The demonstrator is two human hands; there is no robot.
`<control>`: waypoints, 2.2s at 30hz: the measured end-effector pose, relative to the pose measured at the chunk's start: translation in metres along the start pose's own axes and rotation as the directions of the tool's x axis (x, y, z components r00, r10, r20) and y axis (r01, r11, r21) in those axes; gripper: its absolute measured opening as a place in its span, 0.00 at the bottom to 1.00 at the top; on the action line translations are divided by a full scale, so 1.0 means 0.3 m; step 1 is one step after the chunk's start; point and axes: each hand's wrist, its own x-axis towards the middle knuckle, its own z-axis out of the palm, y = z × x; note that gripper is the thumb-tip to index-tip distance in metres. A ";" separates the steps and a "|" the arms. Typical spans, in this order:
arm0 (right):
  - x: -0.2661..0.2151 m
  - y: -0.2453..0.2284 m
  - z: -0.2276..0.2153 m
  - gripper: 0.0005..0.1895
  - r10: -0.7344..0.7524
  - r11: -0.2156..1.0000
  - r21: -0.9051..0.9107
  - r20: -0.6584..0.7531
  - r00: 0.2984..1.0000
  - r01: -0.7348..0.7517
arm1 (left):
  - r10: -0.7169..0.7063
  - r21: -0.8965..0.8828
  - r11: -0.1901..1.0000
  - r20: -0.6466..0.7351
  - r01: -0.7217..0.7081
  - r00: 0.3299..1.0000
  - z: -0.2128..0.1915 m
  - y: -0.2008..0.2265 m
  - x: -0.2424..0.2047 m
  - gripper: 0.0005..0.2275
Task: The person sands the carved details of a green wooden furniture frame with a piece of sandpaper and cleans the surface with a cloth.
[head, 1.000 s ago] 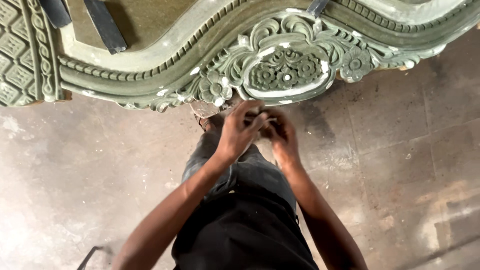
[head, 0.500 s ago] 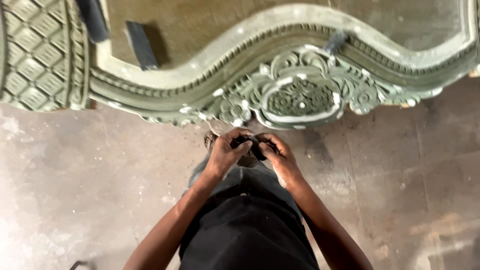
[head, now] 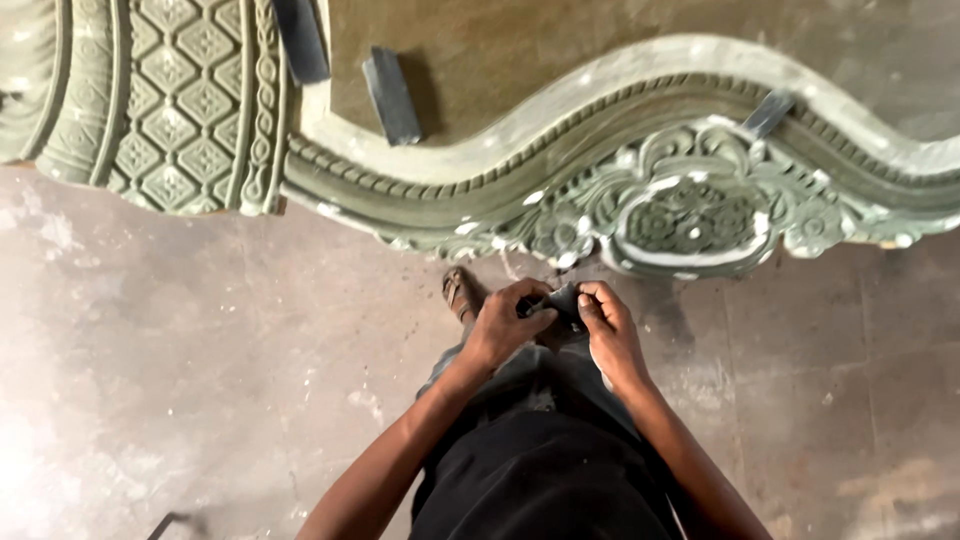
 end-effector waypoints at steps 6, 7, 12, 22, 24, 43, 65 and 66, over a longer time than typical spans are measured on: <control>-0.103 -0.102 0.091 0.21 -0.115 0.830 -0.547 0.023 0.993 0.109 | -0.055 0.019 0.998 -0.097 0.057 0.994 -0.047 -0.003 -0.050 0.16; -0.113 -0.123 0.094 0.21 -0.110 0.829 -0.550 0.018 0.994 0.102 | -0.170 -0.087 0.982 -0.040 0.166 0.985 -0.058 0.001 -0.051 0.15; -0.120 -0.141 0.107 0.19 -0.141 0.831 -0.511 0.192 0.971 0.221 | -0.172 -0.110 0.977 0.086 0.181 0.981 -0.102 0.012 -0.076 0.14; -0.067 -0.097 0.155 0.16 -0.161 0.931 -0.283 0.245 0.956 0.229 | -0.041 -0.526 0.845 0.120 0.099 0.992 -0.151 -0.094 -0.128 0.15; -0.071 -0.095 0.163 0.15 -0.143 0.989 -0.012 0.233 0.962 0.149 | -0.113 -0.447 0.886 0.048 0.123 0.992 -0.159 -0.097 -0.119 0.12; -0.020 -0.069 0.080 0.22 -0.080 0.994 0.090 0.243 0.967 0.060 | 0.021 -0.316 0.949 0.002 -0.019 1.000 -0.081 -0.074 -0.066 0.08; 0.383 0.023 -0.300 0.09 -0.063 0.998 0.001 -0.105 0.992 0.064 | 0.179 0.852 0.472 0.158 -0.226 0.971 -0.235 -0.108 0.315 0.21; 0.378 0.036 -0.292 0.10 -0.122 0.991 -0.071 -0.131 0.984 0.114 | 0.208 0.886 0.427 0.101 -0.183 0.973 -0.188 -0.134 0.310 0.23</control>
